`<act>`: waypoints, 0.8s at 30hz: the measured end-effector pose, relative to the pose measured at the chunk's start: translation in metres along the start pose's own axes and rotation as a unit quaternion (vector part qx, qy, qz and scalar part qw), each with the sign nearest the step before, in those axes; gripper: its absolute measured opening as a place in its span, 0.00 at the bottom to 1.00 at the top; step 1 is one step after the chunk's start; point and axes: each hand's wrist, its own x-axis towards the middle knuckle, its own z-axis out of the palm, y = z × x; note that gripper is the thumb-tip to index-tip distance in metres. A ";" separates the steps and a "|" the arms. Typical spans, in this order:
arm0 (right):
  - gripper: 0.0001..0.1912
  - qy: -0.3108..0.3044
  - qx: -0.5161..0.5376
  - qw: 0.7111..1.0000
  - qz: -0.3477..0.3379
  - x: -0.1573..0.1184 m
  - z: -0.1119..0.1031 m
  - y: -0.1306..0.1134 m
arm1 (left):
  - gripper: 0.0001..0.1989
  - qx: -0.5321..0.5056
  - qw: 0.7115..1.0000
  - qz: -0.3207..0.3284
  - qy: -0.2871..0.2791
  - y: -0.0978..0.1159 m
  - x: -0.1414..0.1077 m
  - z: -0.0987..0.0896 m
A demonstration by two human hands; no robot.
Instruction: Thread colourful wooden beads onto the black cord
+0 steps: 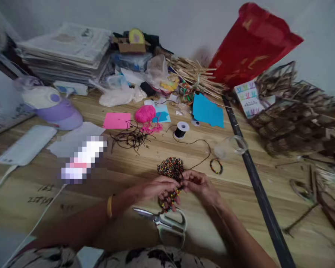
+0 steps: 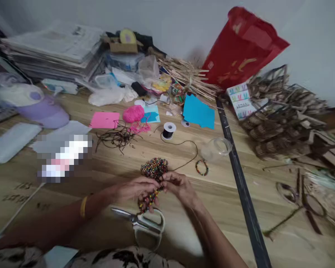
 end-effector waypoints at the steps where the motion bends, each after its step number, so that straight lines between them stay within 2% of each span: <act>1: 0.11 0.004 -0.002 1.000 -0.001 0.000 0.000 0.001 | 0.24 0.010 1.000 -0.001 0.001 -0.001 0.001 -0.002; 5: 0.09 0.010 -0.017 1.000 -0.002 0.000 0.000 0.004 | 0.20 0.053 0.999 -0.004 -0.001 0.000 0.000 -0.002; 10: 0.09 -0.007 -0.039 0.999 -0.009 -0.001 0.001 0.007 | 0.19 0.086 0.996 -0.016 0.002 0.009 -0.004 0.007; 18: 0.11 -0.007 -0.034 0.999 -0.016 -0.001 0.006 0.010 | 0.21 0.133 0.989 0.017 0.066 -0.004 0.002 0.007; 24: 0.14 0.027 -0.026 0.999 -0.003 0.001 0.009 0.016 | 0.19 0.122 0.991 0.007 0.059 -0.004 0.003 0.005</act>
